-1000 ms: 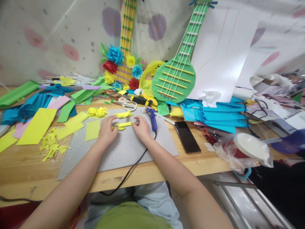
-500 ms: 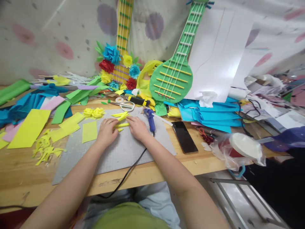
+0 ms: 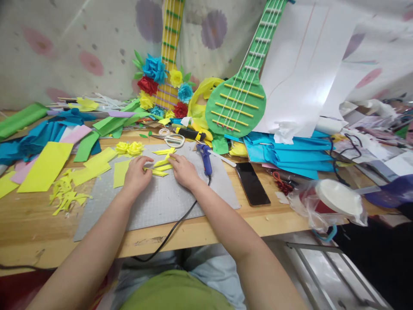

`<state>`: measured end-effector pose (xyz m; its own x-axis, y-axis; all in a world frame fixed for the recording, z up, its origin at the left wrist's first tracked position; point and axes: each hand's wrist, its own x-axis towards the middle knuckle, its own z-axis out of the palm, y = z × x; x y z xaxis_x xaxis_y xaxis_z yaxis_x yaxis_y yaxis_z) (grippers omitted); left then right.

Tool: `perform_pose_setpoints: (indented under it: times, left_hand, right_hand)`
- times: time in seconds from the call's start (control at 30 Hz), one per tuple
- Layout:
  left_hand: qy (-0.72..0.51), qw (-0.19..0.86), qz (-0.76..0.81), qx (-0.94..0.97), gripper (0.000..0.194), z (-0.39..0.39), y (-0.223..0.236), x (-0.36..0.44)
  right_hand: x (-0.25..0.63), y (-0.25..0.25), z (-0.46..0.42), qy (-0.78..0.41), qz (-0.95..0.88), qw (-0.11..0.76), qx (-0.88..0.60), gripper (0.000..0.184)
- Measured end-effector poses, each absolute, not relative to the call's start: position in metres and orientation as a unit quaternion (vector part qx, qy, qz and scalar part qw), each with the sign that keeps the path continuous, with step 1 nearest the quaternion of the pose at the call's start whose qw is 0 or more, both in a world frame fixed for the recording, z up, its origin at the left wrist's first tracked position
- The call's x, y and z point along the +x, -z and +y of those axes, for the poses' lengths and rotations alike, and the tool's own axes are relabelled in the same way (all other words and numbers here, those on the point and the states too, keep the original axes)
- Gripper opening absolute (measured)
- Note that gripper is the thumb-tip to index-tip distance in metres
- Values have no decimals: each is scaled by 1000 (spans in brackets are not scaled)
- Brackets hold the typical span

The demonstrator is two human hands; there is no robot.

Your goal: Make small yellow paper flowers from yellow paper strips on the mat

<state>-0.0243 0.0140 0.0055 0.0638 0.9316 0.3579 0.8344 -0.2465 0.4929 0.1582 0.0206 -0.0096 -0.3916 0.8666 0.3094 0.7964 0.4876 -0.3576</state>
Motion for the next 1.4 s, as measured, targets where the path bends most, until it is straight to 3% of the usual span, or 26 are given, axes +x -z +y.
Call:
perform_pose_setpoints:
  times: [0.17, 0.6, 0.8, 1.0, 1.1, 1.27, 1.4]
  left_hand:
    - [-302, 80, 644, 698, 20, 19, -7, -32]
    - [-252, 125, 588, 759, 13, 21, -7, -37]
    - [-216, 128, 575, 778, 22, 19, -3, -39]
    - [-212, 230, 583, 749, 21, 18, -5, -41]
    - [-268, 316, 576, 705, 22, 19, -10, -43]
    - [-524, 408, 543, 513, 24, 16, -17, -27]
    - [-515, 479, 499, 506, 24, 6, -14, 0]
  right_hand:
    - [162, 11, 16, -98, -798, 272, -529, 38]
    - [164, 11, 16, -86, -817, 242, -516, 28]
    - [165, 12, 17, -90, -818, 236, -516, 21]
    - [166, 13, 16, -101, -805, 261, -522, 20]
    - [167, 11, 17, -121, -785, 308, -524, 22]
    - [163, 4, 15, -254, -673, 431, -544, 19]
    - [153, -1, 8, -458, -616, 441, -464, 26]
